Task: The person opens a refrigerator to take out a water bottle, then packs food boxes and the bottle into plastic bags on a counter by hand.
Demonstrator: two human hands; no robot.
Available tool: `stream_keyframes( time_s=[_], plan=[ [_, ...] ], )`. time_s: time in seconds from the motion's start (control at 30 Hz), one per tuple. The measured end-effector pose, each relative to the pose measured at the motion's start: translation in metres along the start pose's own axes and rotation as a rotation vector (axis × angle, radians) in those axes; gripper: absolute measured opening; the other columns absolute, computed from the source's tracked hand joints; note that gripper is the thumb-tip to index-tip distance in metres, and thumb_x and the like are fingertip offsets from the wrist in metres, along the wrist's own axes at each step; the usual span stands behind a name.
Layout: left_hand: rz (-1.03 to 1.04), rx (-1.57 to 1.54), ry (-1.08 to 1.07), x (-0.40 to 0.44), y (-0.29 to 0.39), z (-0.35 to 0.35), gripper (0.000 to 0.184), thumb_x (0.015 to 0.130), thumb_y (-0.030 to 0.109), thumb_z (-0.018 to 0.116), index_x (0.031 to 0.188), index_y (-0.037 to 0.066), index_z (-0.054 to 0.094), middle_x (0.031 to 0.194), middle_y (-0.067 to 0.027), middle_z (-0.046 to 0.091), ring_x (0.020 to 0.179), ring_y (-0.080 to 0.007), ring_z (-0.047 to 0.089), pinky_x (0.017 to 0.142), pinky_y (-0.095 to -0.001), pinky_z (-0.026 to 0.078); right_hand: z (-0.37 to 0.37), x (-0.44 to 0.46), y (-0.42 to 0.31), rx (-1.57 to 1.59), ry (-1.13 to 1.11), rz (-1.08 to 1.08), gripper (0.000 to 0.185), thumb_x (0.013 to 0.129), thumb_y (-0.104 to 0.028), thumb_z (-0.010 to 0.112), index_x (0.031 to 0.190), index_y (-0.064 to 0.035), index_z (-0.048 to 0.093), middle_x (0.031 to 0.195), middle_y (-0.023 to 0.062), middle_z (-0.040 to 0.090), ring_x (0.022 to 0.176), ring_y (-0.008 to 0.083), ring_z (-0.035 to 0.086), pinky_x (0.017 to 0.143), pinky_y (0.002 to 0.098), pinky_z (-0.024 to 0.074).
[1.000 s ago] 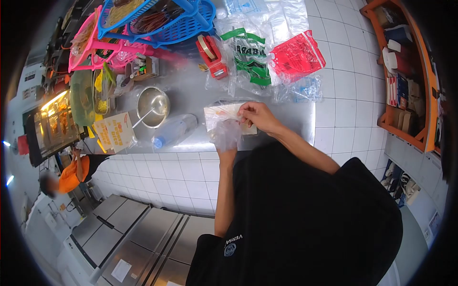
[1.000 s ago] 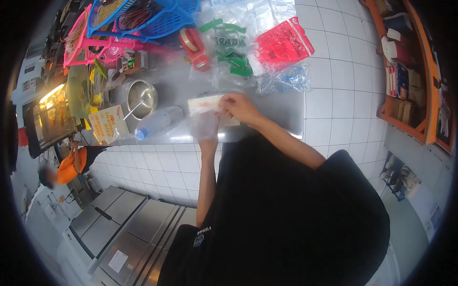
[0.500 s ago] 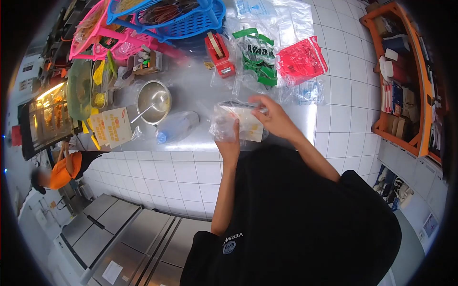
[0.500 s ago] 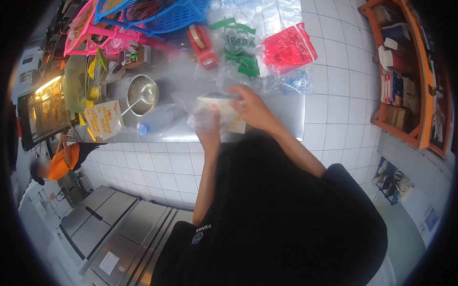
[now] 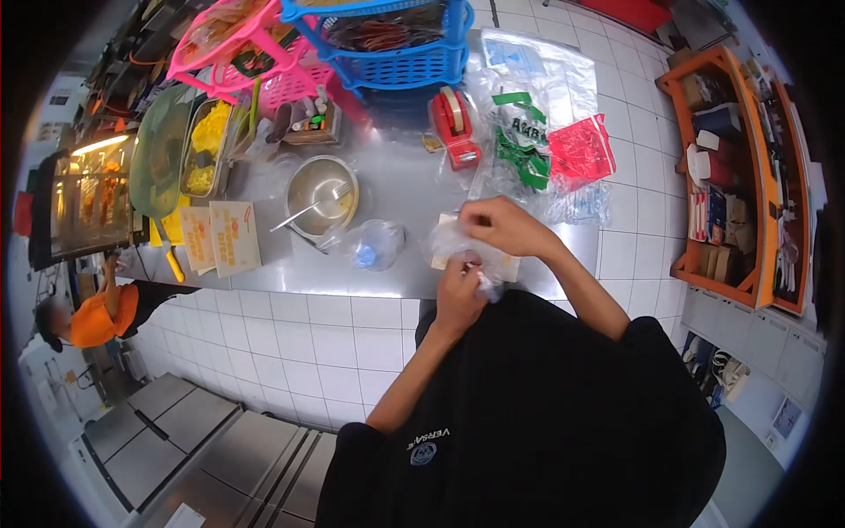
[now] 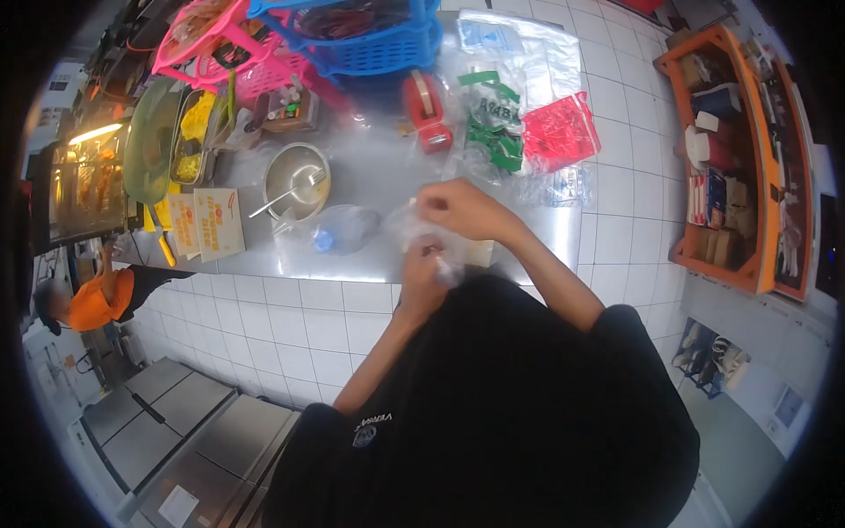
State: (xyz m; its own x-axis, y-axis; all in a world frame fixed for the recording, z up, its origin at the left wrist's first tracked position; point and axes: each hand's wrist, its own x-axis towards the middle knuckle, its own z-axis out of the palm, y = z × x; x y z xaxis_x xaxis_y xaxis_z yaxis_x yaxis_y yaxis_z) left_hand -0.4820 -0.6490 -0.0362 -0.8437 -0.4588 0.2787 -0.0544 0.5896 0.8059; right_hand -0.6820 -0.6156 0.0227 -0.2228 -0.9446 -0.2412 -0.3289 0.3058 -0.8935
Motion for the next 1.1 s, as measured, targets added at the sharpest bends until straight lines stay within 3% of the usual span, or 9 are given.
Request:
stream_keyframes(
  time_s=[0.2,0.3,0.37,0.5,0.6,0.67,0.77,0.97,1.1],
  plan=[
    [0.092,0.002,-0.709,0.009,0.028,-0.037,0.038,0.084,0.020,0.075,0.117,0.005,0.064,0.138,-0.0230,0.052,0.113,-0.0426,0.059,0.095,-0.0447,0.051,0.030,-0.014,0.014,0.356,0.620,0.121,0.017,0.097,-0.008,0.059,0.111,-0.0011,0.065,0.090,0.0049,0.070,0.075,0.0108,0.061,0.066,0.0284,0.0489],
    [0.101,-0.123,-0.705,0.020,0.043,-0.102,0.041,0.086,0.021,0.076,0.120,0.003,0.064,0.137,-0.0225,0.054,0.112,-0.0380,0.062,0.091,-0.0448,0.052,0.045,-0.030,0.008,0.780,0.743,0.170,0.022,0.101,-0.011,0.054,0.121,-0.0004,0.058,0.099,0.0115,0.071,0.090,0.0166,0.068,0.080,0.0298,0.0530],
    [-0.367,-0.330,-0.518,0.030,0.063,-0.166,0.035,0.089,0.016,0.074,0.119,0.001,0.064,0.131,-0.0194,0.059,0.109,-0.0308,0.065,0.089,-0.0384,0.053,0.048,-0.042,0.010,1.097,0.750,0.185,0.031,0.101,-0.012,0.058,0.128,0.0004,0.051,0.104,0.0143,0.069,0.096,0.0191,0.068,0.086,0.0316,0.0530],
    [-0.289,0.072,0.470,0.044,0.035,-0.214,0.042,0.090,0.005,0.072,0.129,0.001,0.058,0.121,-0.0109,0.063,0.103,-0.0156,0.062,0.081,-0.0295,0.051,0.057,-0.040,-0.020,1.200,0.771,0.053,0.033,0.101,-0.008,0.046,0.132,0.0032,0.045,0.106,0.0205,0.068,0.102,0.0256,0.068,0.088,0.0378,0.0524],
    [-0.470,-0.509,0.249,0.064,0.020,-0.210,0.040,0.092,0.005,0.071,0.130,0.000,0.059,0.114,-0.0096,0.064,0.100,-0.0126,0.061,0.079,-0.0264,0.050,0.059,-0.043,-0.028,1.176,0.615,0.007,0.036,0.099,-0.005,0.037,0.131,0.0067,0.049,0.107,0.0220,0.069,0.103,0.0273,0.067,0.091,0.0404,0.0513],
    [-0.479,-0.599,0.147,0.065,0.000,-0.211,0.035,0.092,0.004,0.071,0.125,0.000,0.062,0.110,-0.0080,0.066,0.097,-0.0119,0.062,0.079,-0.0261,0.051,0.050,-0.046,-0.053,1.154,0.438,-0.031,0.039,0.099,-0.004,0.032,0.131,0.0088,0.052,0.109,0.0209,0.069,0.103,0.0280,0.067,0.094,0.0408,0.0506],
    [-0.455,-0.660,0.058,0.068,-0.003,-0.211,0.020,0.093,0.003,0.070,0.112,-0.001,0.069,0.101,-0.0060,0.069,0.090,-0.0101,0.063,0.077,-0.0260,0.052,0.050,-0.043,-0.073,0.962,0.297,-0.082,0.037,0.099,-0.006,0.045,0.131,0.0062,0.057,0.116,0.0159,0.068,0.101,0.0232,0.067,0.093,0.0376,0.0514],
    [-0.412,-0.687,-0.248,0.084,0.002,-0.191,0.013,0.093,0.003,0.069,0.105,-0.003,0.071,0.101,-0.0060,0.068,0.086,-0.0104,0.065,0.076,-0.0251,0.052,0.089,-0.023,-0.093,0.707,0.434,-0.009,0.043,0.088,-0.009,0.075,0.129,-0.0025,0.063,0.106,0.0074,0.070,0.095,0.0107,0.064,0.082,0.0280,0.0513],
    [-0.343,-0.627,-0.313,0.083,0.005,-0.181,0.013,0.096,0.004,0.065,0.104,-0.004,0.071,0.102,-0.0061,0.067,0.087,-0.0116,0.065,0.077,-0.0251,0.051,0.102,-0.019,-0.088,0.730,0.606,0.013,0.025,0.091,-0.009,0.072,0.114,0.0009,0.069,0.100,0.0039,0.070,0.091,0.0101,0.063,0.081,0.0263,0.0501]
  ],
)
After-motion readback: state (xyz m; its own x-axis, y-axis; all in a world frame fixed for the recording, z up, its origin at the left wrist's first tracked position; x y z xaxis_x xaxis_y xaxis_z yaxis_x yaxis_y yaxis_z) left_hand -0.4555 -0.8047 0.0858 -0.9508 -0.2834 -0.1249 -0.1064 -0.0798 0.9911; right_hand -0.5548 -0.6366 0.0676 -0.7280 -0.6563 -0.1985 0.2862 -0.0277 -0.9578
